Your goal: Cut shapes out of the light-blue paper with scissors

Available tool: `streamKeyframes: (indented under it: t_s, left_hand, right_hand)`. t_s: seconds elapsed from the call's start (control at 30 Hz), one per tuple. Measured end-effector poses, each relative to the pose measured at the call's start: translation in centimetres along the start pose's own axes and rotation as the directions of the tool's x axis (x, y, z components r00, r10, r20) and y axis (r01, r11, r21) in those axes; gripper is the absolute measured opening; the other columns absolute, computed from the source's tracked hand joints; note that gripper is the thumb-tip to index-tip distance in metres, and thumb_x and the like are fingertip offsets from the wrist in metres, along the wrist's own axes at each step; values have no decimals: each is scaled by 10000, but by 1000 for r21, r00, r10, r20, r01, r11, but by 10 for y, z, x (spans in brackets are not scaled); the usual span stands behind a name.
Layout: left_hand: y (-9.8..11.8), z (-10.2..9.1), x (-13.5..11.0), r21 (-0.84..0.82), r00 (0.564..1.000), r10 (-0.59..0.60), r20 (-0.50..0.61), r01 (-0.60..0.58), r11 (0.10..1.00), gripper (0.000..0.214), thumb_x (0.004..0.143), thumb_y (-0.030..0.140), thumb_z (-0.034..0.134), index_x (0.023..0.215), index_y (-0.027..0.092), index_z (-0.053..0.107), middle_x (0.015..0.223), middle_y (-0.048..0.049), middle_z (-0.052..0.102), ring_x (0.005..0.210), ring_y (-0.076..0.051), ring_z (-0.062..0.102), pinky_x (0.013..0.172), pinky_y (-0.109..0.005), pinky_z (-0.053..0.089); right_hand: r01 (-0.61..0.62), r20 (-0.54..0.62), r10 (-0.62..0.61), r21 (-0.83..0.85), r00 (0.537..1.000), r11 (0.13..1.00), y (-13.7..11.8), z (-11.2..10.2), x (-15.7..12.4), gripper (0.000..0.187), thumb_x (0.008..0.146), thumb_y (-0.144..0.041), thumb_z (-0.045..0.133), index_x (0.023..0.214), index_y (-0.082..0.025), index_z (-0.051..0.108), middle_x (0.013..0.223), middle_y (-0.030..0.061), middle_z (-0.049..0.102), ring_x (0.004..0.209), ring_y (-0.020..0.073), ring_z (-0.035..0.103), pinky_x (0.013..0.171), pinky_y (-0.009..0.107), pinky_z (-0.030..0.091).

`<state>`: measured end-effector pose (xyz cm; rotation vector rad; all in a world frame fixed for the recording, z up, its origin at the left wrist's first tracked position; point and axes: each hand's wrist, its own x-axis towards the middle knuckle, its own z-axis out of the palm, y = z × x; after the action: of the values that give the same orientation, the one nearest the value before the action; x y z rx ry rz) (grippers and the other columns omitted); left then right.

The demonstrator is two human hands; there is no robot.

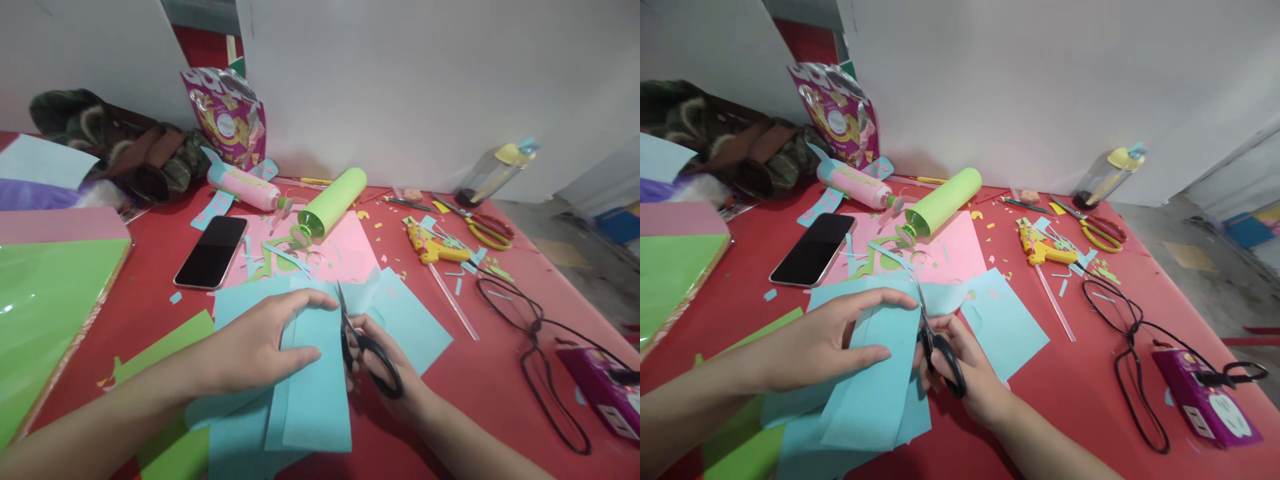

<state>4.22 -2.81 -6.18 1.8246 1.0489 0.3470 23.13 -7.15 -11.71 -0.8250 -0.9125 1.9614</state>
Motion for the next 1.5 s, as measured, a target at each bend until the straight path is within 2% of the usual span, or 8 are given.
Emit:
streamKeyframes:
  t_s: [0.3, 0.77, 1.17, 1.5]
  left_hand:
    - [3, 1, -2, -24, 998, -30, -53, 29, 999, 403, 718, 240, 539, 1114, 220, 473, 1053, -24, 588, 947, -205, 560, 851, -325, 432]
    - [4, 2, -3, 50, 999, -46, -13, 46, 998, 409, 737, 252, 522, 1137, 234, 445, 1160, -13, 532, 1062, -200, 490, 926, -321, 373]
    - [2, 2, 0, 56, 1000, -26, -13, 26, 998, 404, 732, 237, 523, 1127, 227, 442, 1136, -14, 540, 1042, -198, 497, 917, -323, 381]
    - [-1, 11, 0, 37, 998, 7, -65, -5, 999, 393, 745, 224, 518, 1129, 231, 433, 1136, -12, 542, 1092, -199, 469, 940, -319, 366]
  right_hand:
    - [5, 28, -7, 61, 1000, 998, -2, 2, -2, 300, 707, -418, 628, 872, -208, 491, 661, -29, 505, 547, 72, 462, 472, 178, 310]
    - [19, 51, -21, 34, 998, 999, 1, -1, 0, 312, 718, -427, 614, 891, -206, 478, 635, -32, 495, 526, 76, 447, 464, 191, 308]
    - [23, 55, -24, 31, 998, 999, 4, -3, 0, 290, 740, -411, 597, 905, -208, 474, 635, -32, 490, 523, 72, 440, 466, 189, 312]
    - [32, 44, -34, 42, 998, 999, 5, -3, 0, 276, 746, -405, 595, 906, -215, 476, 650, -34, 484, 525, 68, 457, 463, 183, 324]
